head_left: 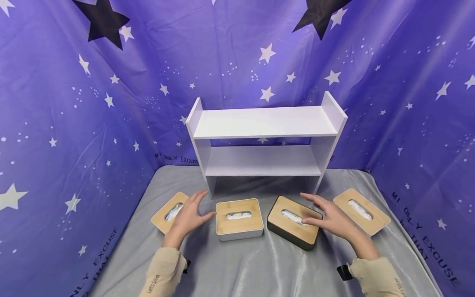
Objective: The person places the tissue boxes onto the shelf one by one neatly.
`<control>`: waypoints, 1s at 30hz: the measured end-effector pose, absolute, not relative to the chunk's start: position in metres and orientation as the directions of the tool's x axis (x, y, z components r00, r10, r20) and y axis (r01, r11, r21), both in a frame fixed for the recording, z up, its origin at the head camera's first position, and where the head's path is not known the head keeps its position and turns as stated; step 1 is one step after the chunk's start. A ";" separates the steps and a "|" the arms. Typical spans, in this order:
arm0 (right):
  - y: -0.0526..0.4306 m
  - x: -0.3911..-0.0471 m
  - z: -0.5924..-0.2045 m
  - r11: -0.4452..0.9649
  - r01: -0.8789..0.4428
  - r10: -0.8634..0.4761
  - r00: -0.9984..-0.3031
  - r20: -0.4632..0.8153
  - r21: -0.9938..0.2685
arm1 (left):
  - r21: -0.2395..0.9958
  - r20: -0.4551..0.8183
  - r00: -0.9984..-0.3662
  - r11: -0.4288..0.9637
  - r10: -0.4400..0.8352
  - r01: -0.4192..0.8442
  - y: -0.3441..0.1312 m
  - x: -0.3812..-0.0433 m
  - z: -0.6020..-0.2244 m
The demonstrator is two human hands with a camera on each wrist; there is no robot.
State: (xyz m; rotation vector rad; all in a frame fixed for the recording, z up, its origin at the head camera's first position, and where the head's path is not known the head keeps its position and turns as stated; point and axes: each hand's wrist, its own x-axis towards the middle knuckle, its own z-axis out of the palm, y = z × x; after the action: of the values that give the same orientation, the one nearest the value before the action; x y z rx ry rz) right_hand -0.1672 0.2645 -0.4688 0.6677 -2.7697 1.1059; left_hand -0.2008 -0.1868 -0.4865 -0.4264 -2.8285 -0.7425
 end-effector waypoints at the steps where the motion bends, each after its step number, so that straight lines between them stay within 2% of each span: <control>1: 0.262 -0.168 -0.470 0.638 -0.426 -0.366 -0.901 0.234 -0.642 | 0.454 0.250 -0.941 0.831 0.228 0.322 -0.186 -0.200 -0.488; 9: 0.239 -0.171 -0.479 0.581 -0.435 -0.367 -0.894 0.257 -0.687 | 0.531 0.253 -0.938 0.776 0.238 0.340 -0.171 -0.197 -0.501; 15: 0.223 -0.175 -0.488 0.477 -0.465 -0.395 -0.872 0.291 -0.746 | 0.571 0.232 -0.947 0.757 0.221 0.317 -0.163 -0.193 -0.506; 30: 0.201 -0.171 -0.503 0.295 -0.431 -0.340 -0.881 0.328 -0.853 | 0.764 0.267 -0.952 0.570 0.149 0.303 -0.148 -0.186 -0.532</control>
State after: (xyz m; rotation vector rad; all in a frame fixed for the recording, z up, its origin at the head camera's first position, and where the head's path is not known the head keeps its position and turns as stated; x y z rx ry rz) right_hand -0.1711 0.2009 -0.5028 0.7345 -2.4601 1.6616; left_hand -0.1861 -0.1484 -0.5323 -0.3822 -2.6274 -1.3276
